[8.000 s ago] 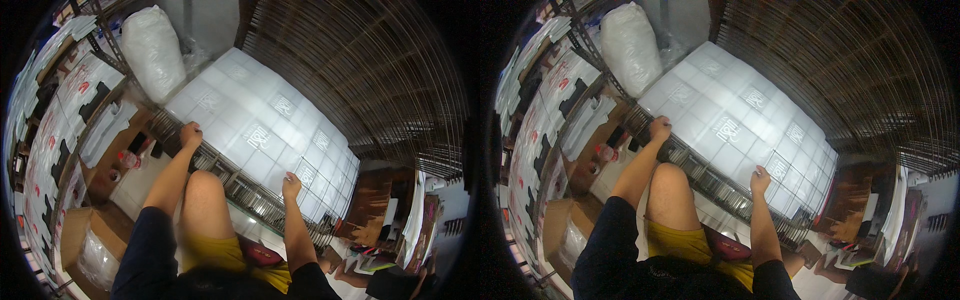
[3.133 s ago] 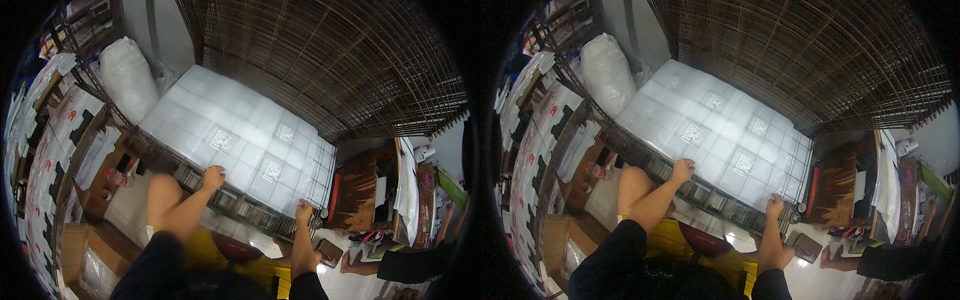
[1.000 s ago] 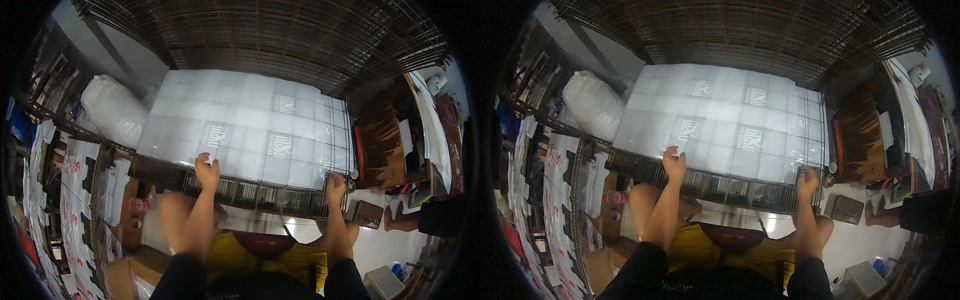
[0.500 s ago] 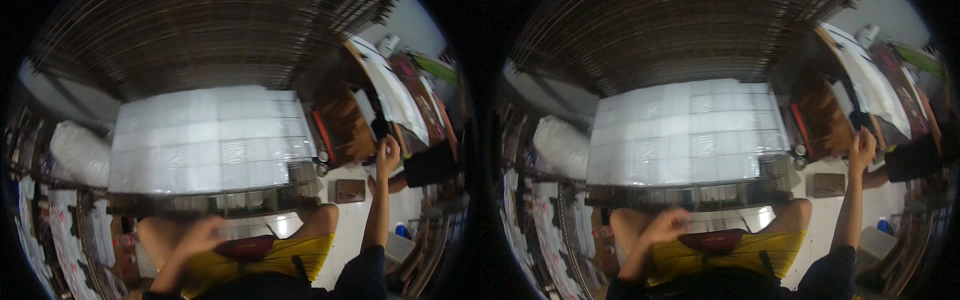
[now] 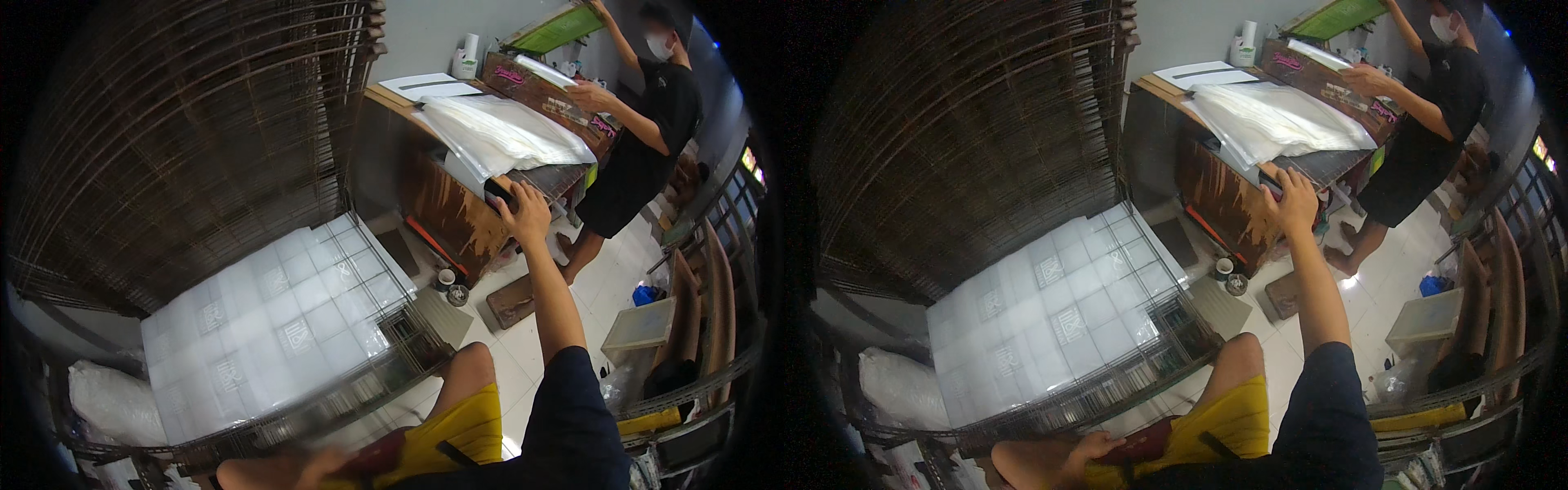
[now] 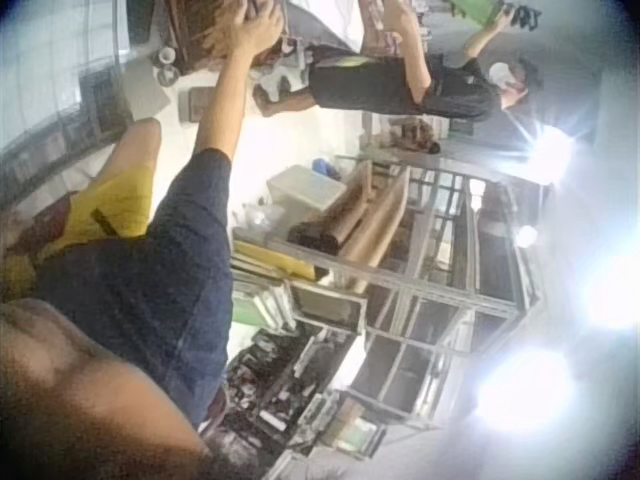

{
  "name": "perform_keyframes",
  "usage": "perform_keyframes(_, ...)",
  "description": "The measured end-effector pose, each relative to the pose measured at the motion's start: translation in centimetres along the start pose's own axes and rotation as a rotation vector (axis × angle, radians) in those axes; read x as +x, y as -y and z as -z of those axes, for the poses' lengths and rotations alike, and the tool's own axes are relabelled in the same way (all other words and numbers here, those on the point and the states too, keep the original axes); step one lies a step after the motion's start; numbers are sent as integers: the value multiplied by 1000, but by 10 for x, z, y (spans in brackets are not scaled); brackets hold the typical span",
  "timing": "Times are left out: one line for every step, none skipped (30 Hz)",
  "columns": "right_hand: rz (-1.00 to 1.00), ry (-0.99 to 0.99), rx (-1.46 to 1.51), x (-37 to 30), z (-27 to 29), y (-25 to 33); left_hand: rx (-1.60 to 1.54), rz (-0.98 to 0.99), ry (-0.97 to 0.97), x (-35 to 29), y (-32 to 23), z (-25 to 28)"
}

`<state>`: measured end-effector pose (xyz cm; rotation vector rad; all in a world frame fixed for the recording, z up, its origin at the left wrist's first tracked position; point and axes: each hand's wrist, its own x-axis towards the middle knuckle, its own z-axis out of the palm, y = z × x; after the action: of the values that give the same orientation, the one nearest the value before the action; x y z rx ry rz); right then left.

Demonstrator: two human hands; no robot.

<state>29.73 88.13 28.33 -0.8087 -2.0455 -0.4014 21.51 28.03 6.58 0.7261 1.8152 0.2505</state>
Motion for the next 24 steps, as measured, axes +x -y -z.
perform_keyframes(3, -1, -4, 3, 0, 3, -31, 56, 23, -3, -5, 3)
perform_keyframes(-72, 30, 41, 6, 1, 5, -9, 44, -8, 0, 0, 1)
perform_keyframes(-146, 60, 102, 14, 6, 14, 7, 42, -51, 2, 12, -8)
perform_keyframes(-220, 91, 150, 20, 13, 16, 28, 32, -84, 3, 15, -12)
perform_keyframes(-216, 24, 132, 28, 14, 17, 56, 37, -104, 4, 18, -13)
perform_keyframes(-213, -40, 105, 38, 15, 15, 86, 37, -116, 6, 17, -13)
perform_keyframes(-211, -102, 86, 49, 15, 15, 113, 44, -131, 4, 18, -15)
perform_keyframes(-235, -90, 114, 61, 16, 17, 117, 20, -172, 7, 27, -21)
perform_keyframes(-171, -134, 45, 70, 14, 19, 119, 0, -210, 13, 41, -30)
perform_keyframes(-106, -181, -35, 80, 15, 17, 125, -30, -243, 13, 38, -30)
perform_keyframes(-41, -229, -116, 88, 16, 15, 123, 16, -201, 13, 34, -28)
perform_keyframes(-41, -240, -89, 91, 12, 24, 112, 74, -163, -1, 10, -17)
perform_keyframes(-68, -88, -52, 96, 2, 12, 109, 115, -125, -7, -7, -10)
perform_keyframes(-94, 63, -15, 99, -16, -9, 69, 17, -195, 0, 1, -16)
perform_keyframes(-117, 222, 41, 99, -34, -15, 23, -62, -271, 8, 19, -28)
perform_keyframes(-83, 137, 99, 96, -36, -10, -24, -146, -349, 4, 18, -29)
perform_keyframes(-83, 146, 85, 91, -38, -5, -2, -87, -292, 0, 17, -29)
perform_keyframes(-79, 152, 59, 89, -32, -1, 18, -41, -230, -12, -13, -14)
perform_keyframes(-77, 151, 29, 89, -19, 0, 41, -1, -170, -19, -41, 0)
perform_keyframes(-33, 81, 35, 87, -3, 11, -31, -64, -199, -22, -56, 9)
perform_keyframes(24, -48, 63, 88, 7, 14, -101, -131, -223, -22, -70, 18)
perform_keyframes(82, -176, 94, 89, 14, 17, -140, -168, -277, -15, -82, 31)
perform_keyframes(142, -299, 131, 88, 22, 24, -186, -198, -332, -8, -94, 44)
perform_keyframes(210, -355, 169, 85, 35, 45, -198, -267, -437, -15, -120, 60)
